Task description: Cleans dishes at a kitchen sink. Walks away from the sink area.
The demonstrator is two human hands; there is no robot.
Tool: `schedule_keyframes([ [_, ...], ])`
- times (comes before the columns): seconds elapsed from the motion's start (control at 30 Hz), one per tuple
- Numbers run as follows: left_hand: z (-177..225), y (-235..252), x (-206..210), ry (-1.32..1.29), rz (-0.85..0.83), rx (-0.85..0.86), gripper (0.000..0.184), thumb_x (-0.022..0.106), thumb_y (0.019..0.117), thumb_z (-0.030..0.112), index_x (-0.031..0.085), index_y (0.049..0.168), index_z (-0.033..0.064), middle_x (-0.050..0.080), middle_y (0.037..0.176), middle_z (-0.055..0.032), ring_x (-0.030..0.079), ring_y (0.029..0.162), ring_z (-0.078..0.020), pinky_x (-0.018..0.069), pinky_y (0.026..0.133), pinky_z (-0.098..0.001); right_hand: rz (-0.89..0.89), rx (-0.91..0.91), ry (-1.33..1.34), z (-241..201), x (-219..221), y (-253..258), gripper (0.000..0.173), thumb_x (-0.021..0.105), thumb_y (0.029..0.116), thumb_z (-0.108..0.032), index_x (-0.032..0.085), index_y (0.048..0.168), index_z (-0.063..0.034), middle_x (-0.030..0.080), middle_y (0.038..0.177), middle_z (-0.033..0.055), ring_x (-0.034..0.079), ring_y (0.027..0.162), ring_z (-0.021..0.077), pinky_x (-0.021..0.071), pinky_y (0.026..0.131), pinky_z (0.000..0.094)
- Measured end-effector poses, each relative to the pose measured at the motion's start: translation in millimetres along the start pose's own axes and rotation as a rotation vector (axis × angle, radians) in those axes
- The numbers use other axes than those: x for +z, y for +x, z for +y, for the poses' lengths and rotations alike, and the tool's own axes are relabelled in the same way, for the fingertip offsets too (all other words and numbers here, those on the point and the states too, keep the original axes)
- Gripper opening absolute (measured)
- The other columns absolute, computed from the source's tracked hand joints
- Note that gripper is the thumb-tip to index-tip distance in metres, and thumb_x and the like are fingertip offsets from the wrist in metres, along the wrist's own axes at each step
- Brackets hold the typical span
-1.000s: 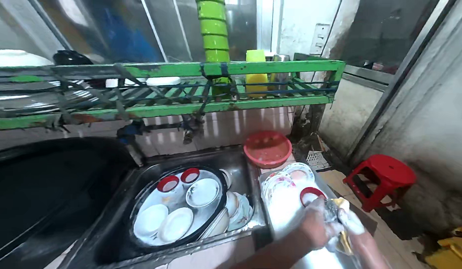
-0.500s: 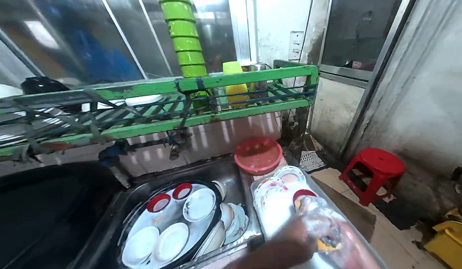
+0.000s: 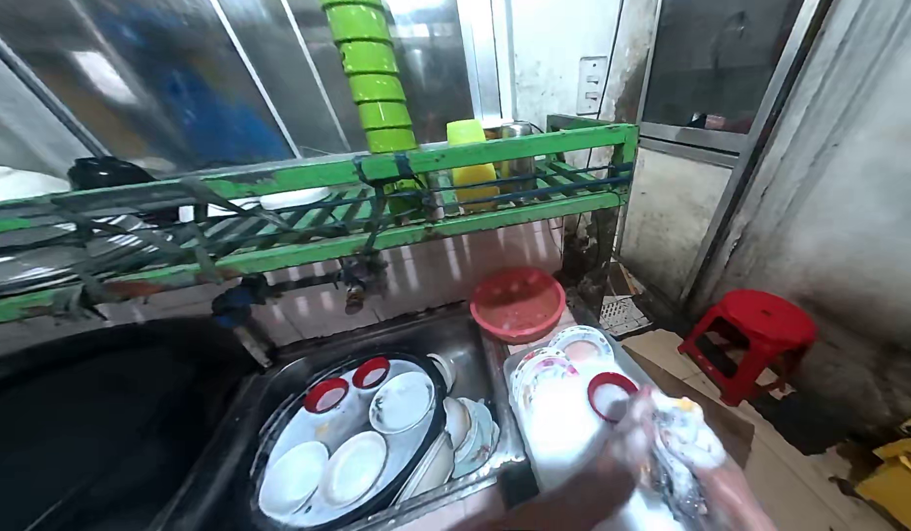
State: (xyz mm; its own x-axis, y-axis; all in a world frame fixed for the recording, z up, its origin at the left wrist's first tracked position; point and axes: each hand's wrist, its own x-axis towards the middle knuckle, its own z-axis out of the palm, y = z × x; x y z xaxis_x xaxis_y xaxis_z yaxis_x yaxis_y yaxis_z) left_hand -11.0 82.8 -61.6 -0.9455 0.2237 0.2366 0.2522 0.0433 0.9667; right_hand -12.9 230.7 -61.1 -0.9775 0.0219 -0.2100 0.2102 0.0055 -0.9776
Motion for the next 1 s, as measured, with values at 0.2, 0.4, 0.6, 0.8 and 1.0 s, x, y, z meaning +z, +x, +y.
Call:
schedule_keyframes([
  [0.2,-50,50,-28,0.909,-0.383,-0.245,0.072,0.051,0.1031,0.047,0.038,0.155,-0.0010,0.031,0.165,-0.0202,0.025,0.154,-0.0359,0.0214,0.124,-0.0572,-0.405,-0.070,-1.124,13,-13,10,0.055,0.063,0.0988,-0.033,0.055,0.143,-0.0003,0.062,0.135,0.0264,0.060,0.127,0.0427,0.0448,0.107,0.0643],
  [0.4,-53,47,-28,0.768,-0.258,-0.286,0.032,0.051,0.1020,0.012,0.065,0.128,-0.0022,0.065,0.131,-0.0208,0.060,0.126,-0.0357,0.0453,0.109,-0.0551,-0.494,0.016,-1.205,16,-14,20,0.057,0.073,0.0905,-0.030,0.060,0.138,-0.0006,0.063,0.133,0.0263,0.059,0.127,0.0430,0.0444,0.108,0.0631],
  [0.6,-41,24,-44,-0.370,0.317,-0.619,0.023,0.054,0.1050,0.018,0.062,0.117,0.0007,0.064,0.087,-0.0078,0.062,0.071,-0.0157,0.0548,0.066,-0.0342,0.117,-0.361,-0.451,1,-12,5,0.064,0.076,0.0853,-0.012,0.050,0.138,0.0149,0.064,0.126,0.0302,0.065,0.117,0.0330,0.0505,0.105,0.0479],
  [0.8,-12,0,-61,0.143,0.145,-0.576,0.027,0.058,0.1014,0.019,0.070,0.112,-0.0033,0.069,0.107,-0.0167,0.065,0.099,-0.0238,0.0513,0.091,-0.0430,0.115,-0.445,-0.341,-28,10,-3,0.066,0.074,0.0809,-0.009,0.050,0.137,0.0160,0.065,0.124,0.0285,0.065,0.114,0.0277,0.0520,0.101,0.0442],
  [1.0,16,-6,-72,-0.017,0.303,-0.537,0.025,0.059,0.0997,0.015,0.068,0.115,-0.0025,0.069,0.109,-0.0163,0.065,0.102,-0.0241,0.0531,0.093,-0.0441,0.132,-0.418,-0.331,-37,26,2,0.069,0.076,0.0803,-0.013,0.050,0.139,0.0126,0.065,0.124,0.0261,0.066,0.111,0.0259,0.0536,0.097,0.0441],
])
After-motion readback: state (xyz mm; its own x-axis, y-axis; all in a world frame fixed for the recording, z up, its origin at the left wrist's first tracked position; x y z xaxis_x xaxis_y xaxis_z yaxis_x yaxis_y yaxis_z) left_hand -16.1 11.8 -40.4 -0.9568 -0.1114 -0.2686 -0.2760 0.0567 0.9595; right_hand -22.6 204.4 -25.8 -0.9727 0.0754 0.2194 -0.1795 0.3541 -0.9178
